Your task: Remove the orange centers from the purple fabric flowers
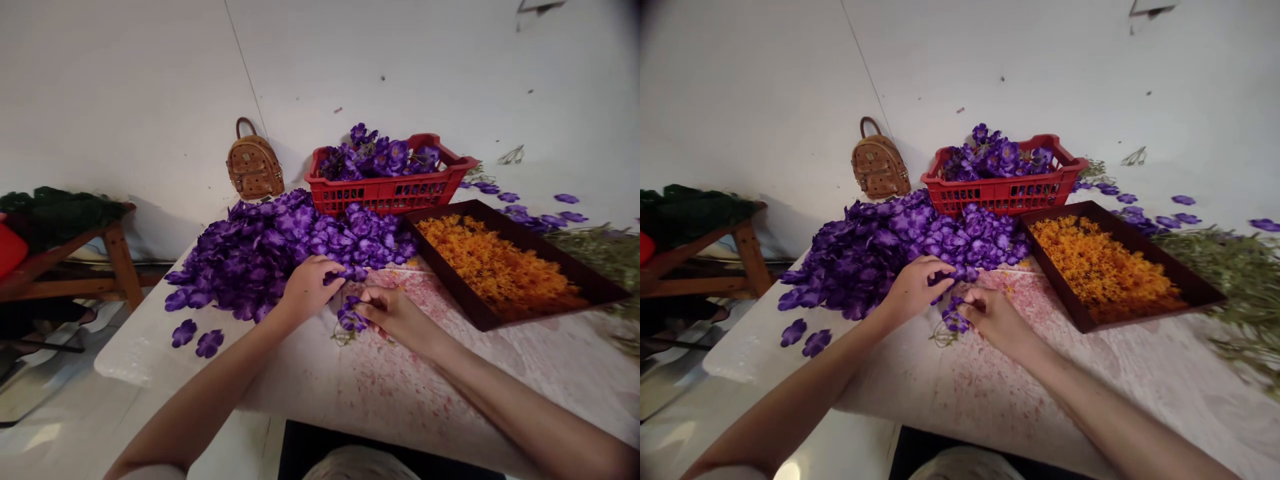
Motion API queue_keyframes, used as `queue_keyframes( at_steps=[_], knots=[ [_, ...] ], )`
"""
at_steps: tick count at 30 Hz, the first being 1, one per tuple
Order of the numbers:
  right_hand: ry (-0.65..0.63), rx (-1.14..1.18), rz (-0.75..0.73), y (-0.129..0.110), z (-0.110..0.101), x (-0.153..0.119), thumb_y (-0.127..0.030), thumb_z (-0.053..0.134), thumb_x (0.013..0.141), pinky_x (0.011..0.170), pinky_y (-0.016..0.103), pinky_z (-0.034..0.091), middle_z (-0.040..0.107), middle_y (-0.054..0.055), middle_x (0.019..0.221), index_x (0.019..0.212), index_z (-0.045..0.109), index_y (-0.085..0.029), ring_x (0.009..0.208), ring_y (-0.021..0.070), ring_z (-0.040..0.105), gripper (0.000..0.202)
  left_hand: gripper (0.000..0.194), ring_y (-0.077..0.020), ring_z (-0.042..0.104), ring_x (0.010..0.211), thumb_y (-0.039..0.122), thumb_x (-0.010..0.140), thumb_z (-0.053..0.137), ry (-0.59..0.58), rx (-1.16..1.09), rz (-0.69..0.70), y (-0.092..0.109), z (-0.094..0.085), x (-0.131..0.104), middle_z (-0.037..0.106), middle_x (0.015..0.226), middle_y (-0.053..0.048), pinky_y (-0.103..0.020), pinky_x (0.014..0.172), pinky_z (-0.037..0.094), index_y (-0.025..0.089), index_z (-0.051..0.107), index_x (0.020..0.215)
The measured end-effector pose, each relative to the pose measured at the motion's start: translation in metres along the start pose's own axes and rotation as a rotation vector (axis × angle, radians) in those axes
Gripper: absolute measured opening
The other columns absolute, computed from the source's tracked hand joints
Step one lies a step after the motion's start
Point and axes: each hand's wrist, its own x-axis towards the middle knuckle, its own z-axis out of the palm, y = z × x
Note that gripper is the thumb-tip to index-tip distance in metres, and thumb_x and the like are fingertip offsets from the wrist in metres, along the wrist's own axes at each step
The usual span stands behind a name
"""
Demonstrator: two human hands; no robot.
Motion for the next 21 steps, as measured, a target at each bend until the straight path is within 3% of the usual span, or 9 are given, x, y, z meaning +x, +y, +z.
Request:
queue_keyframes(
  at_steps=[3, 9, 13, 16, 18, 21],
  knots=[
    [0.036, -0.006, -0.060, 0.001, 0.008, 0.000, -0.036, 0.067, 0.087, 0.041, 0.025, 0.036, 0.051, -0.006, 0.049, 0.065, 0.050, -0.025, 0.041, 0.0120, 0.044, 0.030, 0.021, -0.0259, 0.067, 0.105, 0.013, 0.084, 0.076, -0.062, 0.119, 0.052, -0.003, 0.010, 0.008, 0.075, 0.107, -0.007, -0.037, 0.094, 0.053, 0.021, 0.080, 0.103],
    [0.048, 0.047, 0.021, 0.005, 0.012, 0.002, -0.033, 0.067, 0.086, 0.039, 0.025, 0.040, 0.056, -0.005, 0.051, 0.067, 0.050, -0.025, 0.039, 0.0127, 0.050, 0.026, 0.018, -0.0240, 0.067, 0.098, 0.011, 0.093, 0.063, -0.028, 0.180, 0.086, -0.001, 0.023, 0.009, 0.074, 0.101, -0.008, -0.035, 0.090, 0.052, 0.019, 0.079, 0.094],
    [0.047, 0.064, 0.014, 0.007, 0.008, 0.004, -0.036, 0.065, 0.088, 0.042, 0.027, 0.043, 0.059, -0.004, 0.053, 0.075, 0.056, -0.025, 0.042, 0.0139, 0.053, 0.020, 0.017, -0.0199, 0.068, 0.085, 0.017, 0.094, 0.063, 0.068, -0.076, -0.022, -0.007, 0.024, 0.013, 0.075, 0.088, -0.006, -0.030, 0.080, 0.051, 0.018, 0.077, 0.084],
    [0.213, 0.037, -0.084, 0.005, 0.000, 0.007, -0.038, 0.065, 0.088, 0.049, 0.031, 0.048, 0.063, -0.002, 0.063, 0.097, 0.064, -0.024, 0.049, 0.0162, 0.057, 0.017, 0.016, -0.0170, 0.066, 0.073, 0.027, 0.090, 0.069, 0.122, -0.378, -0.166, -0.009, 0.019, 0.016, 0.075, 0.079, -0.003, -0.027, 0.071, 0.049, 0.017, 0.077, 0.080],
    [0.326, 0.022, -0.128, 0.003, -0.007, 0.010, -0.041, 0.066, 0.088, 0.055, 0.032, 0.050, 0.066, -0.001, 0.072, 0.106, 0.063, -0.022, 0.057, 0.0179, 0.061, 0.026, 0.019, -0.0152, 0.063, 0.068, 0.034, 0.087, 0.073, 0.089, -0.532, -0.227, -0.007, 0.015, 0.016, 0.073, 0.075, -0.002, -0.026, 0.066, 0.047, 0.017, 0.077, 0.079],
    [0.315, 0.084, -0.157, 0.000, -0.013, 0.013, -0.046, 0.067, 0.089, 0.063, 0.034, 0.052, 0.066, 0.001, 0.079, 0.106, 0.063, -0.021, 0.068, 0.0191, 0.065, 0.031, 0.026, -0.0118, 0.056, 0.062, 0.042, 0.084, 0.076, 0.003, -0.662, -0.266, 0.000, 0.012, 0.013, 0.067, 0.068, 0.000, -0.024, 0.061, 0.042, 0.016, 0.076, 0.078]
  ],
)
